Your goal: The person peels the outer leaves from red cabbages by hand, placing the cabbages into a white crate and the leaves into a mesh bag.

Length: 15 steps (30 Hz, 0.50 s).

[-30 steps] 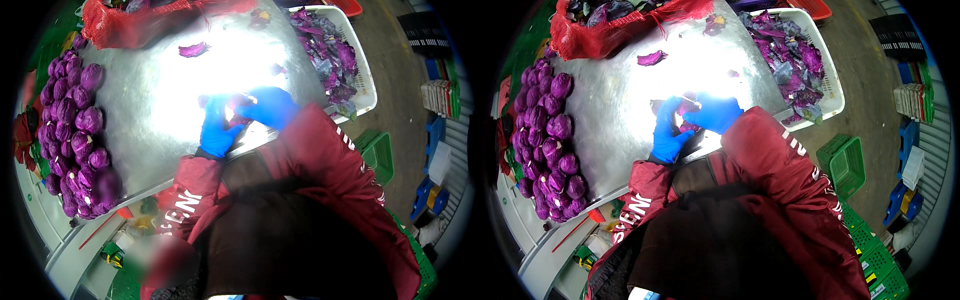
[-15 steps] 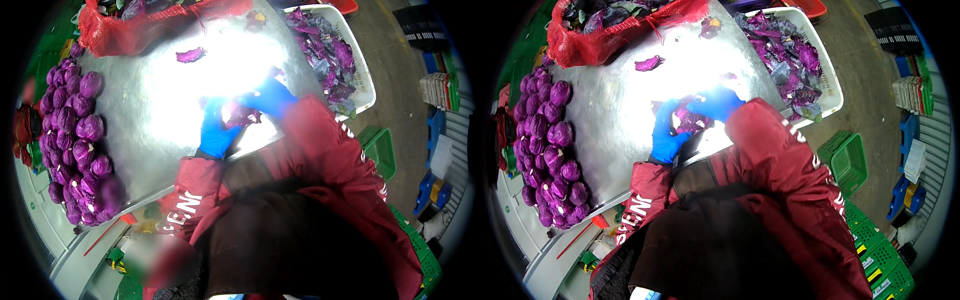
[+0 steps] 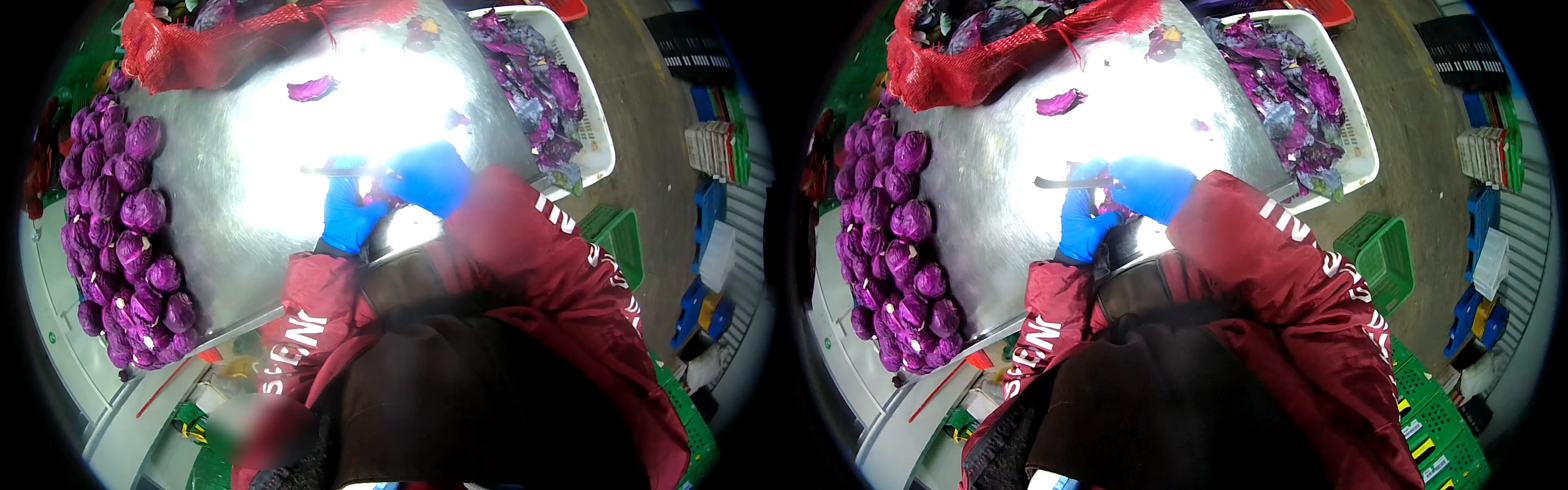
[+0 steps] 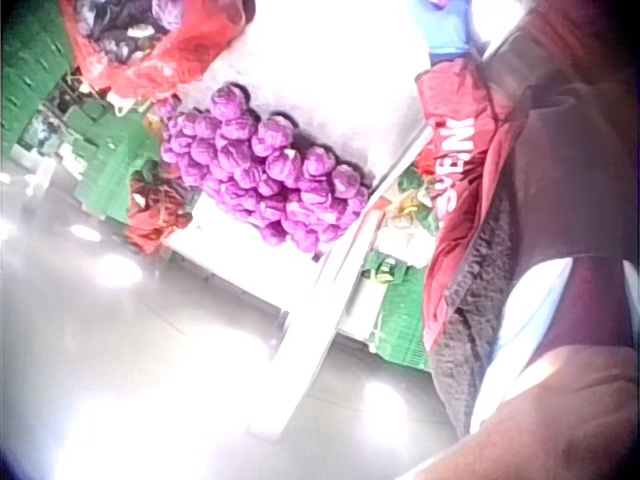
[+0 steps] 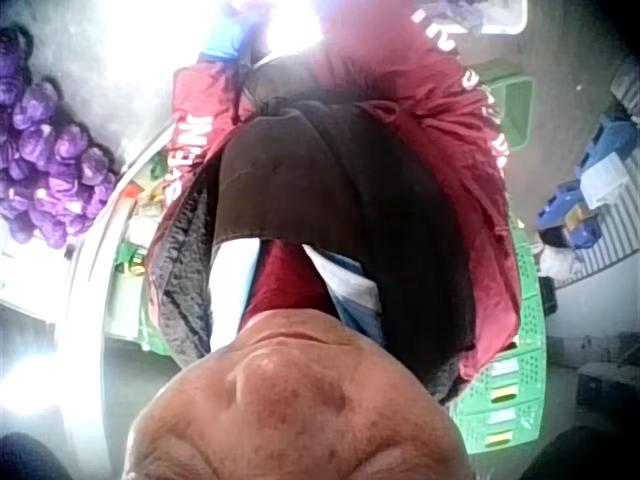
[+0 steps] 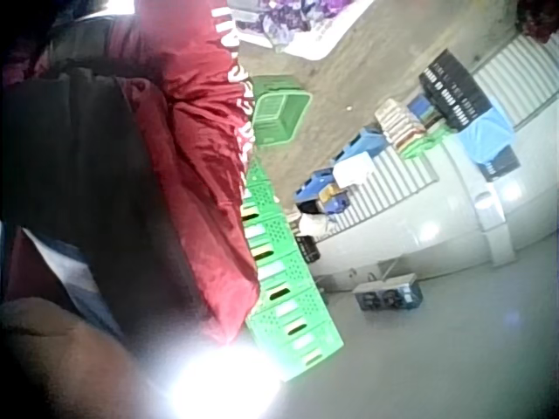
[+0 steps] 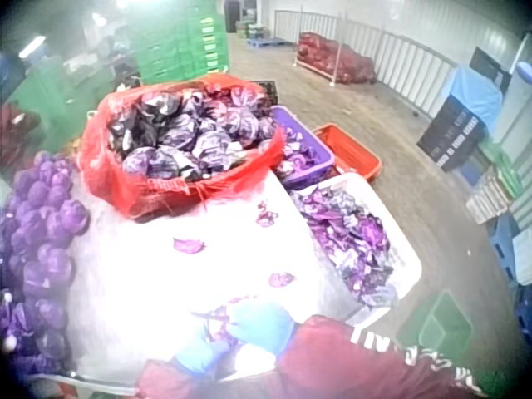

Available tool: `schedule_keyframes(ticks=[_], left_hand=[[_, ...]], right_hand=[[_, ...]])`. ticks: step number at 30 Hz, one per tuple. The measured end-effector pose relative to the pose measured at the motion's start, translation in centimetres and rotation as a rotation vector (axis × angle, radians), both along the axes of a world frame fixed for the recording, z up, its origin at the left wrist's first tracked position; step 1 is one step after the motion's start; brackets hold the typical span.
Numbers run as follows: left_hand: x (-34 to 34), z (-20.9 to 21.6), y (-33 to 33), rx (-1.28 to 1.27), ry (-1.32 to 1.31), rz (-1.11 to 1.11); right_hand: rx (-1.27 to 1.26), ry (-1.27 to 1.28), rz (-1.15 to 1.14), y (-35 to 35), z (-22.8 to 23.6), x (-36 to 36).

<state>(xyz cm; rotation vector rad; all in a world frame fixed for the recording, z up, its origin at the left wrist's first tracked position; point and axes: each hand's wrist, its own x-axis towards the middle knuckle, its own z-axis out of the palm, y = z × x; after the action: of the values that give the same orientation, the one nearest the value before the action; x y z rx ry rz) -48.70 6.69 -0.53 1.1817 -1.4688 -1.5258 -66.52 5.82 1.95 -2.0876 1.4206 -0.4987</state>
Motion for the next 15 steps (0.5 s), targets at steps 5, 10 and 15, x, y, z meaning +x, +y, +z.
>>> schedule_keyframes(ticks=[5, 10, 15], left_hand=[[0.8, -0.7, 0.2, -0.076, -0.147, -0.035], [0.5, 0.3, 0.3, 0.046, -0.149, 0.049], [0.3, -0.9, 0.0, -0.073, -0.086, -0.058]], right_hand=[[0.507, -0.261, -0.370, -2.1, -1.3, -2.5], [-0.090, -0.307, -0.004, 0.5, -1.4, -0.7], [0.478, -0.623, -0.358, -1.4, -7.3, -4.3]])
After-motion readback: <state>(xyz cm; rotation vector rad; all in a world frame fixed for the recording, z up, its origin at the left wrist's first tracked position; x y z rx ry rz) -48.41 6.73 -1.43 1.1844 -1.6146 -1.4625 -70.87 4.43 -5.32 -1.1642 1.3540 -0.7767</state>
